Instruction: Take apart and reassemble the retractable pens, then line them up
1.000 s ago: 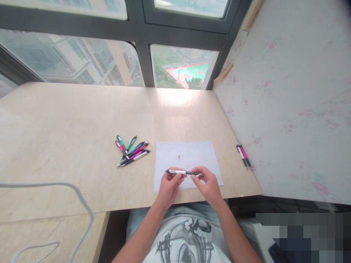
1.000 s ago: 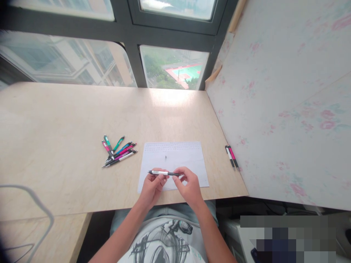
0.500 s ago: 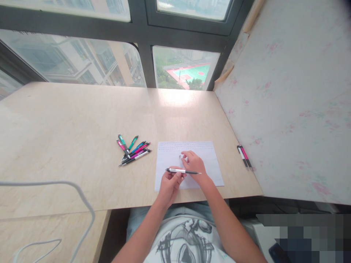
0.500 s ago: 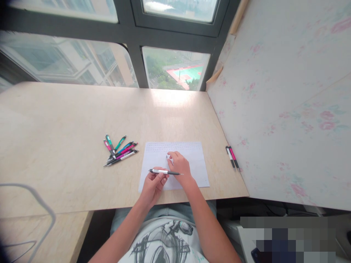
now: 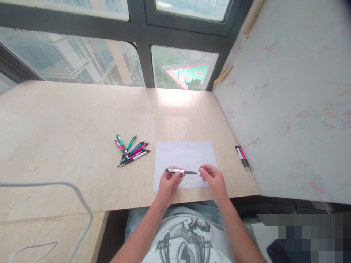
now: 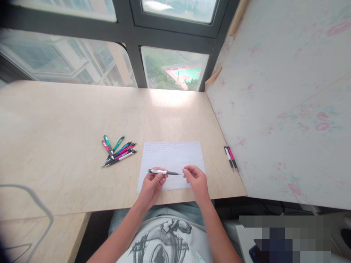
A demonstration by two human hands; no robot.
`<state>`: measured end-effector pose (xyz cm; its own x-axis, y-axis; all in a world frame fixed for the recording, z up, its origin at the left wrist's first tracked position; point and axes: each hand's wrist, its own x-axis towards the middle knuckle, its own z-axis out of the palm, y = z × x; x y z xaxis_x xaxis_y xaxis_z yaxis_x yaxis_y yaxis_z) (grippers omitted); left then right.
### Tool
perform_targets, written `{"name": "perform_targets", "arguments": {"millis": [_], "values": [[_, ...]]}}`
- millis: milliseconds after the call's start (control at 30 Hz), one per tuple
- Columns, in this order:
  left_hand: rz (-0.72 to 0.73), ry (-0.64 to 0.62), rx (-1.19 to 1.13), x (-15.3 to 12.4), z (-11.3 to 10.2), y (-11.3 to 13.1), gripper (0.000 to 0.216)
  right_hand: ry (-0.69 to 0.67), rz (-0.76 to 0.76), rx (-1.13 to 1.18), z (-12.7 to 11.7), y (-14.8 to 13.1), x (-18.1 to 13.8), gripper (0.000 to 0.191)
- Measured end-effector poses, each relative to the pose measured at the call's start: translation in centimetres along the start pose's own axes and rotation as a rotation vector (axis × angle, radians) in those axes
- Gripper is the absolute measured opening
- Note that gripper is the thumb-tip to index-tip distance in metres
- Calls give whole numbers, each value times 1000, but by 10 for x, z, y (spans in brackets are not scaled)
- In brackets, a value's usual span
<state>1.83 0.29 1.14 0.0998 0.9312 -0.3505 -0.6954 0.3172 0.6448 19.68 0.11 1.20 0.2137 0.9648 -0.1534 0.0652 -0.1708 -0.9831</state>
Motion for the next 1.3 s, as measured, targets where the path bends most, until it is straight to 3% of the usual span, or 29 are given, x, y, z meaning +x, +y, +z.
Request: {"name": "perform_targets", "arguments": {"millis": [167,700,1300], "values": [[6,5,16,1,-1,-1,20,53,-5,63,-17,-16,-19,21],[32,11,61,0,-1,-1,22,-100,-190,-180,-3,-23,-14,16],[32,3,54,0,-1,-2,18,-103,-239,-258,2,-28,-15,12]]}}
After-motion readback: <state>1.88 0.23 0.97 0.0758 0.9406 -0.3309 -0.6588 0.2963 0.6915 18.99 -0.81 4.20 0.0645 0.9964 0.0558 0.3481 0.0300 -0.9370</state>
